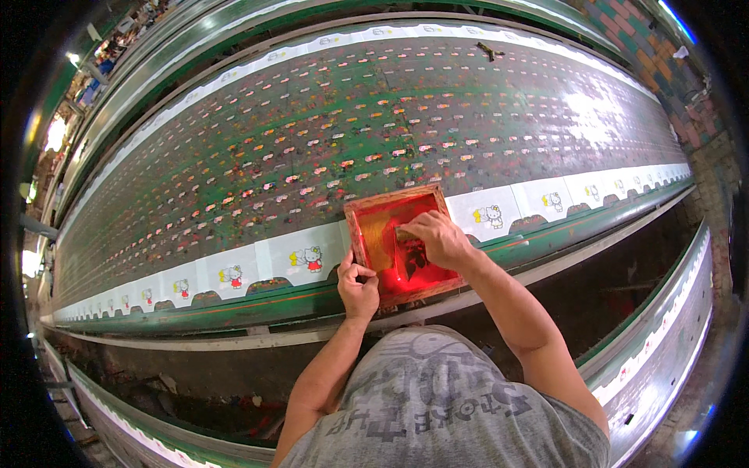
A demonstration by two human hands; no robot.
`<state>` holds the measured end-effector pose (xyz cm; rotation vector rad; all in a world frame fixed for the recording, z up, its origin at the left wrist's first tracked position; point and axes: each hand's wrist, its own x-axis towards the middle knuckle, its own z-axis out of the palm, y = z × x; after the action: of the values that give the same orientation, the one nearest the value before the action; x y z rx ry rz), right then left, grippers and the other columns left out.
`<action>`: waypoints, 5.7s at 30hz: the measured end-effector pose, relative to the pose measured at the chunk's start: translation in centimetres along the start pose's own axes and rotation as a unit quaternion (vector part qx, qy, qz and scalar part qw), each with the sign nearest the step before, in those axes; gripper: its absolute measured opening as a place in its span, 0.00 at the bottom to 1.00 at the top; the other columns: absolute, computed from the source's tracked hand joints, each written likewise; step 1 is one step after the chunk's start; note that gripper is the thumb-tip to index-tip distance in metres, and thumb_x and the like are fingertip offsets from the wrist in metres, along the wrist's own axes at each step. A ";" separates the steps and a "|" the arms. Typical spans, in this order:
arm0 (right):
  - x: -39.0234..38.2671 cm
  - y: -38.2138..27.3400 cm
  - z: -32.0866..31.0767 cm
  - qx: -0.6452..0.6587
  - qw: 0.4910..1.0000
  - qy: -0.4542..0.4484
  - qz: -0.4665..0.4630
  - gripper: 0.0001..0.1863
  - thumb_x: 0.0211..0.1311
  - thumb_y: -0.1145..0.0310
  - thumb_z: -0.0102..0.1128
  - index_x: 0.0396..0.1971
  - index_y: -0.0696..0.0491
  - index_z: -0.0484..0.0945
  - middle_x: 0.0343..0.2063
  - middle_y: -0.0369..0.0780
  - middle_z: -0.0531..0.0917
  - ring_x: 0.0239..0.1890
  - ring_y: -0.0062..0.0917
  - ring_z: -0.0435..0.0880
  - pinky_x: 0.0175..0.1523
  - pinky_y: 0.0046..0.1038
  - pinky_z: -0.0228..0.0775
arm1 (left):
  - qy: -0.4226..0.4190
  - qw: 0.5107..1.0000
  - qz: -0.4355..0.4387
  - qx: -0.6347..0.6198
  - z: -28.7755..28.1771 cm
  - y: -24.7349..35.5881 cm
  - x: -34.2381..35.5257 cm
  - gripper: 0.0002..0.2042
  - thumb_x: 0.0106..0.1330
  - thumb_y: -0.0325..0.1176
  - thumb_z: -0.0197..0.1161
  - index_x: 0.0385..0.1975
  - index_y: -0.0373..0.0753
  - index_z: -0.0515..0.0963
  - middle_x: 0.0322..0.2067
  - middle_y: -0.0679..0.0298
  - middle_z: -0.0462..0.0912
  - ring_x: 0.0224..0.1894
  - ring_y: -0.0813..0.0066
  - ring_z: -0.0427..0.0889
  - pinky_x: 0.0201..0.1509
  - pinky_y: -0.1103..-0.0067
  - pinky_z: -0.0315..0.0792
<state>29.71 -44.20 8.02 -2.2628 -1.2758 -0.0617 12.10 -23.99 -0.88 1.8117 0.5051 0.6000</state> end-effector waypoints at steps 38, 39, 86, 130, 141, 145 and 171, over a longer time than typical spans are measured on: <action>-23.2 10.8 -12.0 0.234 0.926 0.208 0.210 0.19 0.72 0.73 0.75 0.60 0.55 0.88 0.61 0.50 0.88 0.65 0.45 0.87 0.71 0.43 0.78 | 0.006 0.999 0.036 0.009 19.0 8.1 -3.1 0.07 0.59 0.15 0.69 0.26 0.36 0.80 0.77 0.32 0.74 0.82 0.48 0.74 0.82 0.62 0.67; -23.8 11.6 -12.5 0.239 0.926 0.209 0.203 0.19 0.72 0.74 0.74 0.60 0.55 0.88 0.61 0.49 0.88 0.65 0.44 0.87 0.71 0.42 0.78 | 0.008 1.000 0.026 -0.012 20.1 8.2 -3.3 0.08 0.58 0.15 0.69 0.26 0.36 0.80 0.77 0.35 0.76 0.78 0.51 0.78 0.77 0.65 0.71; -15.7 15.5 -17.0 0.041 0.983 -0.167 -0.058 0.22 0.68 0.76 0.62 0.61 0.55 0.88 0.52 0.47 0.91 0.61 0.44 0.87 0.70 0.43 0.78 | 0.023 0.998 -0.051 -0.039 22.7 6.9 -4.6 0.08 0.56 0.14 0.70 0.25 0.37 0.80 0.77 0.36 0.77 0.75 0.57 0.83 0.73 0.68 0.75; -25.5 17.3 -20.1 0.190 0.961 0.188 0.066 0.12 0.60 0.86 0.77 0.41 0.55 0.89 0.47 0.43 0.94 0.52 0.39 0.93 0.58 0.39 0.86 | 0.018 0.995 0.094 0.004 25.9 11.5 -5.0 0.10 0.56 0.15 0.72 0.25 0.40 0.80 0.77 0.36 0.76 0.77 0.44 0.77 0.83 0.57 0.65; -34.9 28.4 -28.2 0.214 0.938 0.240 0.127 0.09 0.66 0.85 0.75 0.36 0.57 0.83 0.40 0.44 0.90 0.49 0.37 0.92 0.56 0.38 0.85 | 0.018 0.998 -0.001 -0.058 42.6 15.3 -8.3 0.08 0.60 0.15 0.70 0.27 0.37 0.80 0.76 0.34 0.76 0.80 0.50 0.76 0.83 0.64 0.66; -38.0 32.5 -31.2 0.258 0.934 0.219 0.116 0.17 0.84 0.62 0.64 0.33 0.58 0.85 0.41 0.46 0.89 0.50 0.40 0.90 0.57 0.40 0.83 | 0.009 0.997 -0.022 -0.078 45.4 16.3 -9.1 0.08 0.59 0.14 0.69 0.28 0.35 0.80 0.79 0.33 0.72 0.81 0.53 0.75 0.78 0.66 0.70; -30.7 31.2 -28.9 0.043 0.994 -0.074 -0.066 0.25 0.66 0.72 0.65 0.64 0.53 0.86 0.57 0.42 0.87 0.61 0.41 0.84 0.69 0.43 0.77 | 0.025 0.994 -0.062 -0.083 46.6 14.2 -9.1 0.08 0.56 0.15 0.70 0.23 0.36 0.80 0.77 0.37 0.77 0.46 0.79 0.86 0.49 0.78 0.78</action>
<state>44.13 -94.56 10.45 -2.1405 -1.4749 0.1134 34.76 -68.09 -1.10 1.5997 0.5809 0.5844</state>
